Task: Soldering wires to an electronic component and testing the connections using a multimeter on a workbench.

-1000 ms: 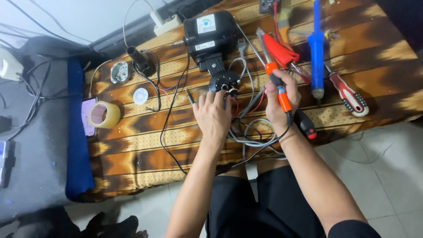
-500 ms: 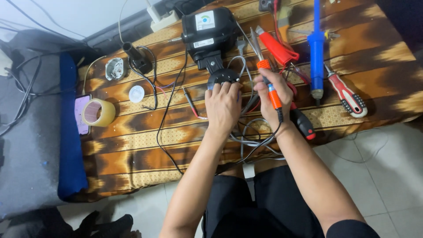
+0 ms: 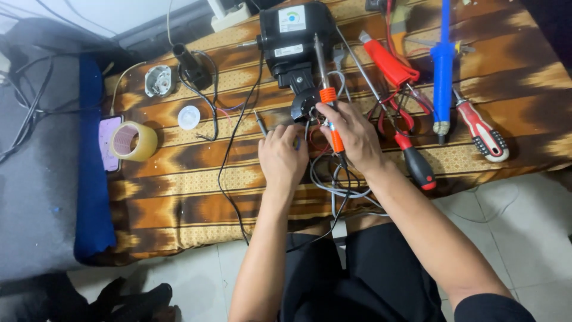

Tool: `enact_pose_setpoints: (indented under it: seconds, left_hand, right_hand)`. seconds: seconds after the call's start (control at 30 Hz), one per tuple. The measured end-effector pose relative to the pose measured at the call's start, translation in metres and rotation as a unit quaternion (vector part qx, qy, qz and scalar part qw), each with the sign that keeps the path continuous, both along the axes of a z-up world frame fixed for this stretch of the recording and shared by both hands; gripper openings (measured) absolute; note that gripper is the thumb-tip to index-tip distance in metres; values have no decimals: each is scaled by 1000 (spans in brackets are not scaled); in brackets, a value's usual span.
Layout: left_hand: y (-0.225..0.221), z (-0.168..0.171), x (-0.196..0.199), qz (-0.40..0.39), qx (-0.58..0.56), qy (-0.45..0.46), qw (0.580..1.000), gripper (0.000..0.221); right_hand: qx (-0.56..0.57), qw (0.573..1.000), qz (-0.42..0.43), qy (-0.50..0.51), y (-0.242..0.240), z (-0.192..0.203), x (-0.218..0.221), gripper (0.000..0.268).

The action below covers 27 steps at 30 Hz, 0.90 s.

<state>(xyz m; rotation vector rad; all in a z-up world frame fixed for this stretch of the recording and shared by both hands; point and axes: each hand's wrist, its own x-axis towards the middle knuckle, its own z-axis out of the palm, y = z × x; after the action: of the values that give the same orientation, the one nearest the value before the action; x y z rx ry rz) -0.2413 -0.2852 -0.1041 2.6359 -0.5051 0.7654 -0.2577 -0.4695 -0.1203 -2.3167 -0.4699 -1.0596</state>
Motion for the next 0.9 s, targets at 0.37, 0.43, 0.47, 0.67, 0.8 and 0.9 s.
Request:
enact_pose_setpoints:
  seconds: [0.37,0.43,0.47,0.67,0.8,0.9]
  left_hand:
    - [-24,-3,16,-104,-95,-17,990,17]
    - [-23,-5,18,-110,-97,-6,989,14]
    - [-23,-4,17,-113,-107,-9,988,12]
    - [-25,-9,10,-115,-168,12,979,17]
    - [-20,-11,6,-109,-205,33,972,27]
    - [-20,-14,7,-102,-228,42,967,23]
  right_hand:
    - [228,973,37,9,1,3,0,48]
    - [232,972,44,10,1,4,0,46]
    - [246,967,56,18,1,5,-1,48]
    - [265,960,85,30,0,5,0,54]
    - [261,960,99,36,1,6,-1,57]
    - [254,962,97,37,0,7,-1,57]
